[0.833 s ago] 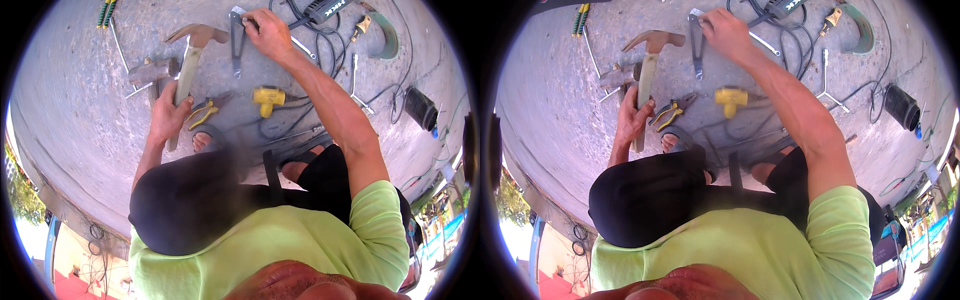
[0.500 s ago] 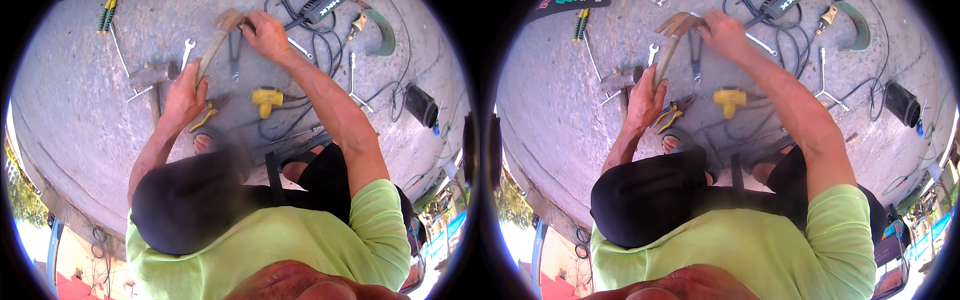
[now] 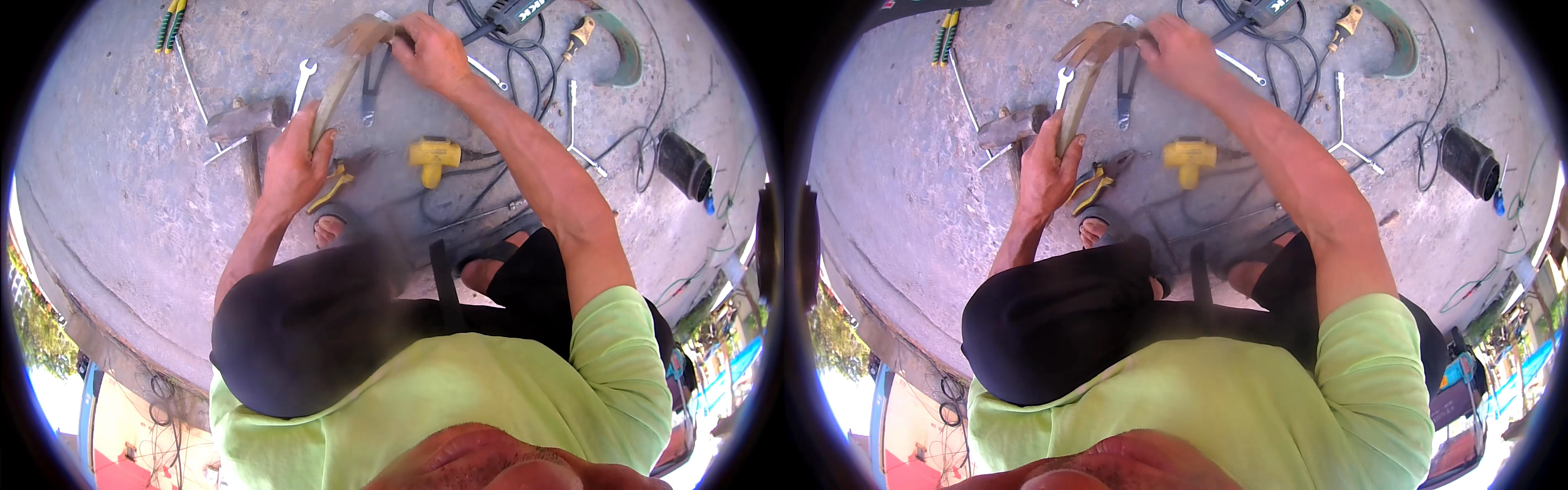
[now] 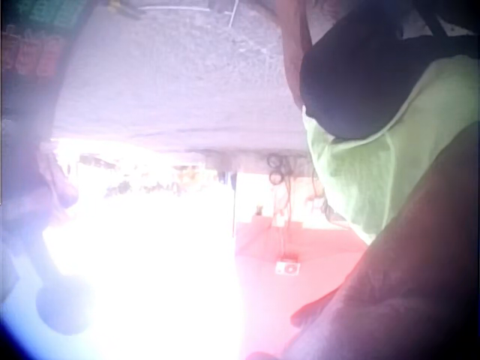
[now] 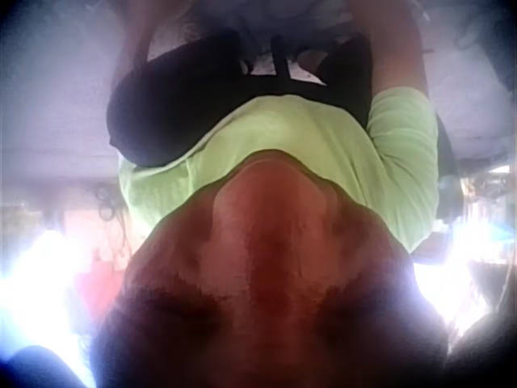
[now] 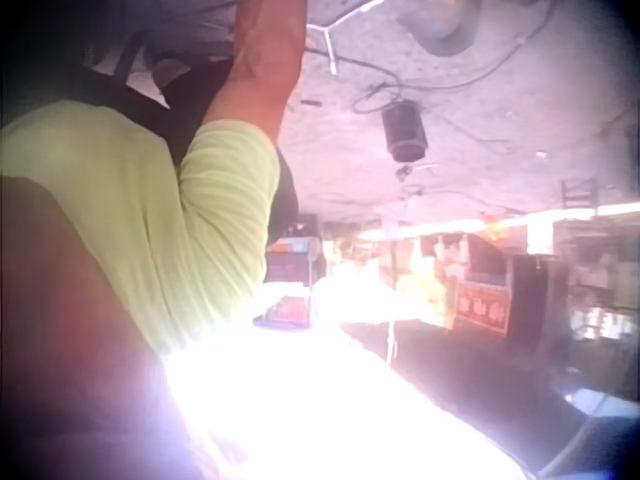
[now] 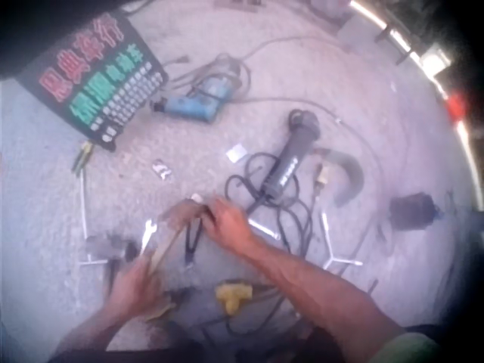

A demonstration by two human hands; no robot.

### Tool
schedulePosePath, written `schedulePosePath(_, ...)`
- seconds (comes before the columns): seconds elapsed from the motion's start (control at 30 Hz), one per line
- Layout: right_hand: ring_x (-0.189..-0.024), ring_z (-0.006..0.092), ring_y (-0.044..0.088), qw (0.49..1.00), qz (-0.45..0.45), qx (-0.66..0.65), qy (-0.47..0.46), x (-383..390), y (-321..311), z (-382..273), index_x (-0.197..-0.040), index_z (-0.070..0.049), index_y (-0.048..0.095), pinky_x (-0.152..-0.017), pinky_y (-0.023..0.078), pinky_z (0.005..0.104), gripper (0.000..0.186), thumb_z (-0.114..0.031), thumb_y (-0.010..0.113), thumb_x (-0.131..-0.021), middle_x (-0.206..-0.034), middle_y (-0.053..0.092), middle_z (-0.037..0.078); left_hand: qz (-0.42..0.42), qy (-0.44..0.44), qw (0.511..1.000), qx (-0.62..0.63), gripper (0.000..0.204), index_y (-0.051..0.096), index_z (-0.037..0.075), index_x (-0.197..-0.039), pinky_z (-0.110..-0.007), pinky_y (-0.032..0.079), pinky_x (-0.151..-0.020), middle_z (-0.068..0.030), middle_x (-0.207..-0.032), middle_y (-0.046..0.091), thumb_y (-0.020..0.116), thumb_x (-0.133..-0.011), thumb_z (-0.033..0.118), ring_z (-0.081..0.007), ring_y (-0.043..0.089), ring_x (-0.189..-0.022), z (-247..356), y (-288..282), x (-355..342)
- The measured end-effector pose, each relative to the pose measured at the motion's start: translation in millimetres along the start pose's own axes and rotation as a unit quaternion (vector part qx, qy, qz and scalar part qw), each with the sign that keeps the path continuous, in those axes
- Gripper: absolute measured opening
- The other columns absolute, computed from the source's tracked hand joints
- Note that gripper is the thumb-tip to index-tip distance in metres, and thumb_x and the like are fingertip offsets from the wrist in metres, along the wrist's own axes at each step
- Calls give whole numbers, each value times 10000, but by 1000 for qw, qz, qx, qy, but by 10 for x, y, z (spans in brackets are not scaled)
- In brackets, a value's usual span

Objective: The person manipulates a small metal bracket assembly by hand and with tools, using a screwdriver to turn a screw and pliers to grip and move the components.

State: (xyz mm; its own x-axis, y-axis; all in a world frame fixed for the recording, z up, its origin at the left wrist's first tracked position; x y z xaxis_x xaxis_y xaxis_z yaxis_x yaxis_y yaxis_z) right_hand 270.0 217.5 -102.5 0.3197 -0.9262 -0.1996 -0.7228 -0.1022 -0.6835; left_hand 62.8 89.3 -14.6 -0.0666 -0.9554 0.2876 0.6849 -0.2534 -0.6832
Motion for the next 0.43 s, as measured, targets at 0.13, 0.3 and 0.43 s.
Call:
schedulePosePath(0.13,-839,268,693,1000,-3,-21,7,-23,-9,-45,-1037,-45,707,-743,563,371,177,-142,687,-891,-972,681,85,-45,-134,984,109,453,573,-6,-1335,-415,541,-801,-262,-1064,687,701,-935,164,-390,702,-929,-358,79,237)
schedulePosePath(0.3,-784,168,683,997,21,-73,1,-12,-218,-290,-1027,-40,727,-684,540,298,162,-77,704,-870,-951,679,62,-94,-236,958,130,475,580,-5,-1329,-413,540,-829,-210,-1090,688,728,-926,198,-365,694,-957,-853,104,618)
schedulePosePath(0.43,-805,179,693,991,7,-126,-40,-82,-260,-600,-1039,-59,740,-671,542,273,140,-69,694,-907,-984,698,47,12,-49,991,-125,585,568,32,-1386,-432,479,-1008,-200,-1388,600,777,-902,285,-294,618,-1220,-543,-303,580)
Point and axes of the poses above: each hand's wrist, its own x-axis away from the middle knuckle, its own y-axis out of the palm, z = x × y, the point moved 7 cm from there along -x, towards the middle knuckle
